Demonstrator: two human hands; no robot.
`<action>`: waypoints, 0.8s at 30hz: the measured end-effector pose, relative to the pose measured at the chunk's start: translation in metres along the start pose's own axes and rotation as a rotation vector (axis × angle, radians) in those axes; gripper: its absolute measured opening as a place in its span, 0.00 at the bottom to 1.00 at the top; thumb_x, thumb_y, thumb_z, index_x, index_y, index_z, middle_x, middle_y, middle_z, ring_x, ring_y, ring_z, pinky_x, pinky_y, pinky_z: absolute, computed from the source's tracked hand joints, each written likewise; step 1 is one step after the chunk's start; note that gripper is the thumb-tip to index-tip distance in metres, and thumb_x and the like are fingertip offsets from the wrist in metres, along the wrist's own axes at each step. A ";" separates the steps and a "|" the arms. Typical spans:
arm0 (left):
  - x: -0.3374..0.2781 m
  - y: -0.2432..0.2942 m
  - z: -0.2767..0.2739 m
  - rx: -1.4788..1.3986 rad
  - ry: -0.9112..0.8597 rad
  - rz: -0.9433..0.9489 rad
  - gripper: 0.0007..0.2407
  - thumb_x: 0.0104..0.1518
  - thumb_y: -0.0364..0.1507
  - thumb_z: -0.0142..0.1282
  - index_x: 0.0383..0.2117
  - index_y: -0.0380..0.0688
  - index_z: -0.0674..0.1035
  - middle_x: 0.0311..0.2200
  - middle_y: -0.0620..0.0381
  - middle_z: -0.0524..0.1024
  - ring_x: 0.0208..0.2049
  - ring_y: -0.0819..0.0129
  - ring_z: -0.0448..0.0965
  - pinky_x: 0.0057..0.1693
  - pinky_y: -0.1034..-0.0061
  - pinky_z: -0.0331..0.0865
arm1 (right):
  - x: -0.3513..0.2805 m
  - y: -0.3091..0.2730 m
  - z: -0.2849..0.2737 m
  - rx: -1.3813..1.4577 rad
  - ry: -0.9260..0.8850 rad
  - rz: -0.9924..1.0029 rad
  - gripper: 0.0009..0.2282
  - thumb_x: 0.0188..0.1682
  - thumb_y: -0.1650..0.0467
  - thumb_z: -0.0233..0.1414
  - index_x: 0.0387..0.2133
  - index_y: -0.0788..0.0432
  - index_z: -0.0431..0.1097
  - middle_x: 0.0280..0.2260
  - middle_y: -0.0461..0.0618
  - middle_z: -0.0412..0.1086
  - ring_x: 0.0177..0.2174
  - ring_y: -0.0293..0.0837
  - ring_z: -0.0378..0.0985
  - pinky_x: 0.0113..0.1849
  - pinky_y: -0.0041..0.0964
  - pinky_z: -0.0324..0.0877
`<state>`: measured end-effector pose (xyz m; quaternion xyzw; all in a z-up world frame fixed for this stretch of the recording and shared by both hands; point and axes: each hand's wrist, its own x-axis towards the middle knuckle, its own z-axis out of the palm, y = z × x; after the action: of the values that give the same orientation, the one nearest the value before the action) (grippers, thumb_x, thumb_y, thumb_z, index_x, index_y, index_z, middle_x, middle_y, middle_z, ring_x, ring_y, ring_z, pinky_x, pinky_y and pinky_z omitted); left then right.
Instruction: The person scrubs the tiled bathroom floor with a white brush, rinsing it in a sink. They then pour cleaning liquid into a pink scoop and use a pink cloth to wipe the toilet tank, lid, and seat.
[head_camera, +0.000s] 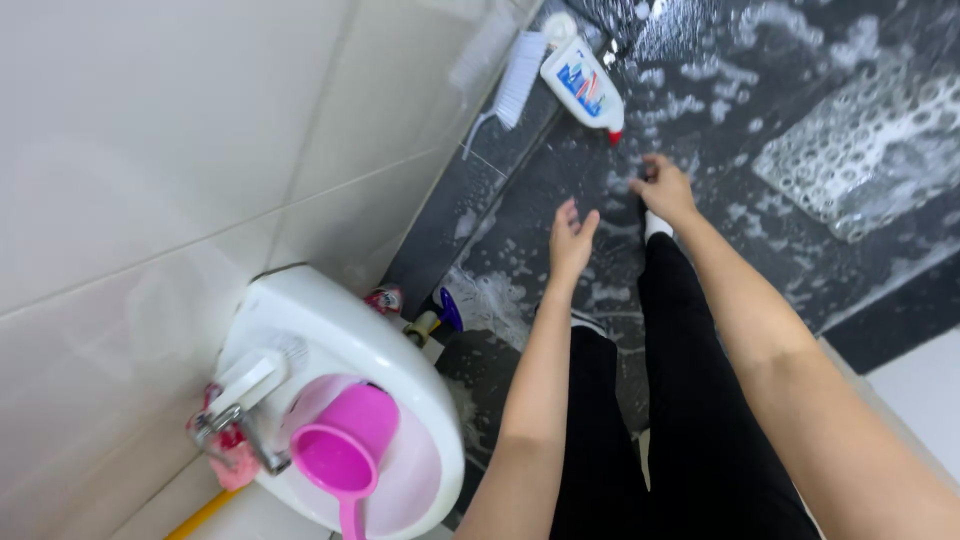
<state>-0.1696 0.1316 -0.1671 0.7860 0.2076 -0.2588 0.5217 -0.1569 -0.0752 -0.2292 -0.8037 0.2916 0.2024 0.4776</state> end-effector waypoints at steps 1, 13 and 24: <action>0.009 -0.007 0.003 0.010 -0.014 -0.020 0.30 0.56 0.38 0.63 0.63 0.38 0.67 0.58 0.38 0.71 0.54 0.51 0.78 0.57 0.64 0.72 | 0.002 0.008 0.009 0.002 -0.005 0.025 0.26 0.43 0.66 0.65 0.56 0.59 0.70 0.41 0.56 0.76 0.38 0.49 0.80 0.43 0.43 0.74; 0.111 -0.045 0.050 0.513 -0.115 0.052 0.28 0.53 0.37 0.65 0.59 0.40 0.71 0.54 0.37 0.74 0.55 0.46 0.76 0.59 0.63 0.71 | 0.018 0.095 0.033 0.027 -0.054 0.147 0.30 0.39 0.67 0.67 0.57 0.59 0.68 0.41 0.59 0.75 0.42 0.55 0.79 0.45 0.47 0.73; 0.227 -0.105 0.139 0.552 -0.282 0.320 0.33 0.54 0.35 0.66 0.67 0.47 0.62 0.63 0.35 0.63 0.63 0.39 0.67 0.65 0.59 0.65 | 0.125 0.161 0.065 -0.228 0.096 0.111 0.58 0.32 0.60 0.75 0.73 0.55 0.40 0.65 0.77 0.47 0.62 0.75 0.54 0.58 0.62 0.60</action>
<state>-0.0820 0.0541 -0.4282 0.8765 -0.0699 -0.3262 0.3472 -0.1726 -0.1121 -0.4395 -0.8441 0.3333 0.2213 0.3569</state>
